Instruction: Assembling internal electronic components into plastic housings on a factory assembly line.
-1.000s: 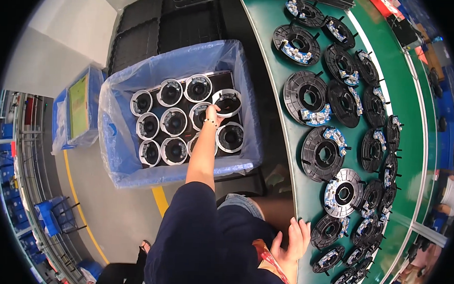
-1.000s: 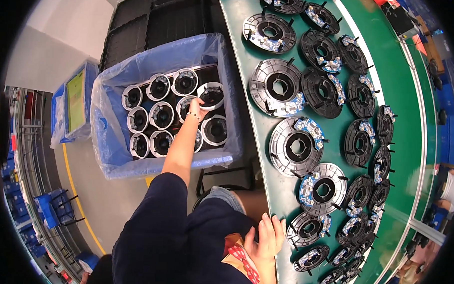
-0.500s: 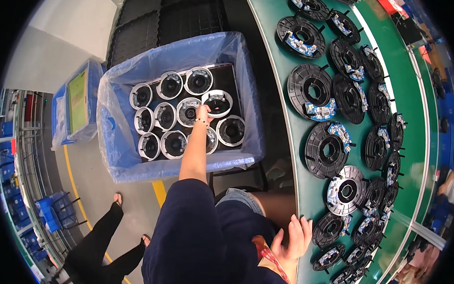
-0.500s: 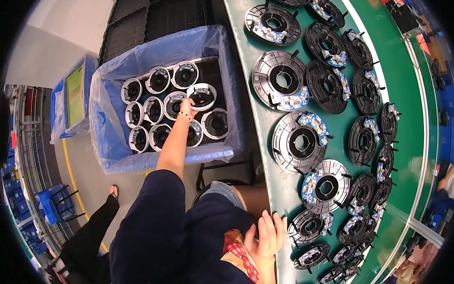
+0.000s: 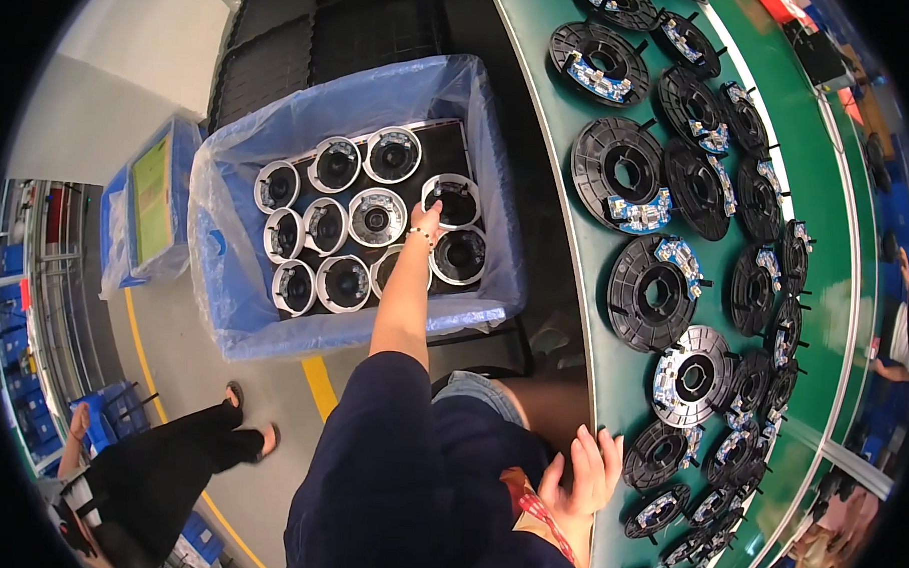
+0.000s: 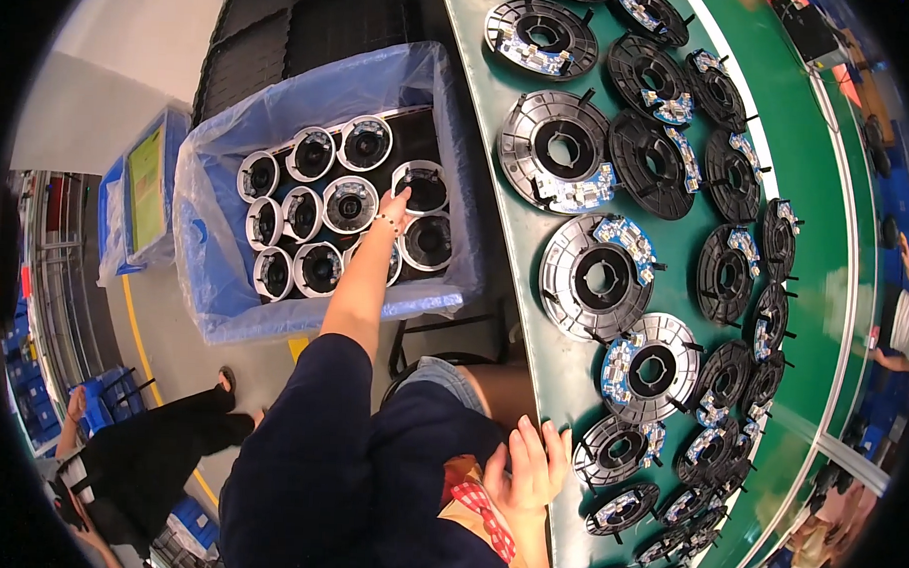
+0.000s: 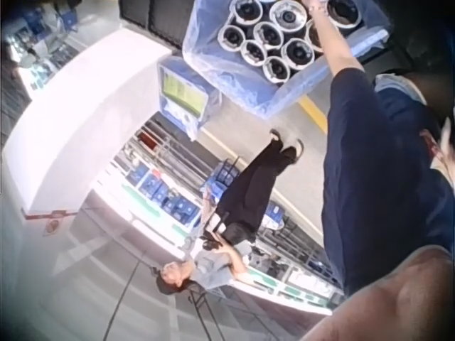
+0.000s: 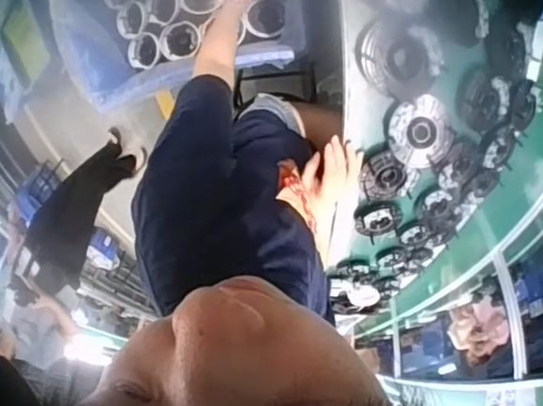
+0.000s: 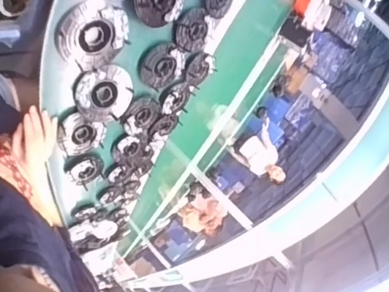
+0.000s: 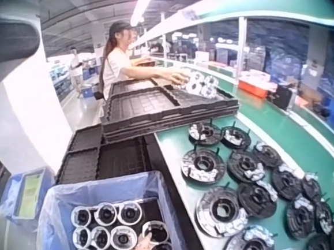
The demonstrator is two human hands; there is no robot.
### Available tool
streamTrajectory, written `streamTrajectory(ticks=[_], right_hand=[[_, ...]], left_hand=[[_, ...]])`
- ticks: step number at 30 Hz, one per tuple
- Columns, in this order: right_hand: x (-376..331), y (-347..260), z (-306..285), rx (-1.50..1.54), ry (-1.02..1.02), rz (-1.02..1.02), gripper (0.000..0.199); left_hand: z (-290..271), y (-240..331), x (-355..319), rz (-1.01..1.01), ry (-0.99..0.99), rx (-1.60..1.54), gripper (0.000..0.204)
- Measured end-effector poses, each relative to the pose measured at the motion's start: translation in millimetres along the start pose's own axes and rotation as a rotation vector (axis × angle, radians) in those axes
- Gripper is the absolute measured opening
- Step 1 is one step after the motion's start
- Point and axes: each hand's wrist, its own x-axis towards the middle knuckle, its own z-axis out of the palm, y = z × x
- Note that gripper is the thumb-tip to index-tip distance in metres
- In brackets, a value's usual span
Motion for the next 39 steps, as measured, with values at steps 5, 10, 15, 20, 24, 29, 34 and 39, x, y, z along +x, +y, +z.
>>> streamTrajectory(ticks=[5, 10, 15, 20, 24, 29, 34, 39], right_hand=[[-3, 1, 2, -0.024, 0.018, 0.003, 0.035], [-3, 1, 2, -0.039, 0.005, -0.007, 0.034], [-1, 0, 2, -0.042, -0.012, 0.0, 0.033], [1, 1, 3, -0.075, -0.008, 0.01, 0.031], [3, -2, 3, -0.067, -0.018, 0.013, 0.029], [3, -3, 2, -0.092, -0.029, 0.031, 0.023], [4, -5, 0, -0.096, -0.026, 0.047, 0.021], [3, -5, 0, -0.108, -0.035, 0.049, 0.021]], left_hand=[[36, 27, -38, 0.13, 0.492, 1.045, 0.042], [11, 2, -1, 0.284, 0.5, 1.11, 0.043], [-3, -12, 14, 0.355, 0.533, 0.925, 0.049], [14, -7, 9, 0.323, 0.507, 1.016, 0.064], [13, 23, -1, 0.129, 0.433, 1.179, 0.06], [11, 87, -49, 0.345, 0.349, 1.413, 0.033], [-65, 101, -46, 0.608, 0.708, 1.475, 0.059], [-84, 76, -52, 0.007, 0.552, 1.565, 0.092]])
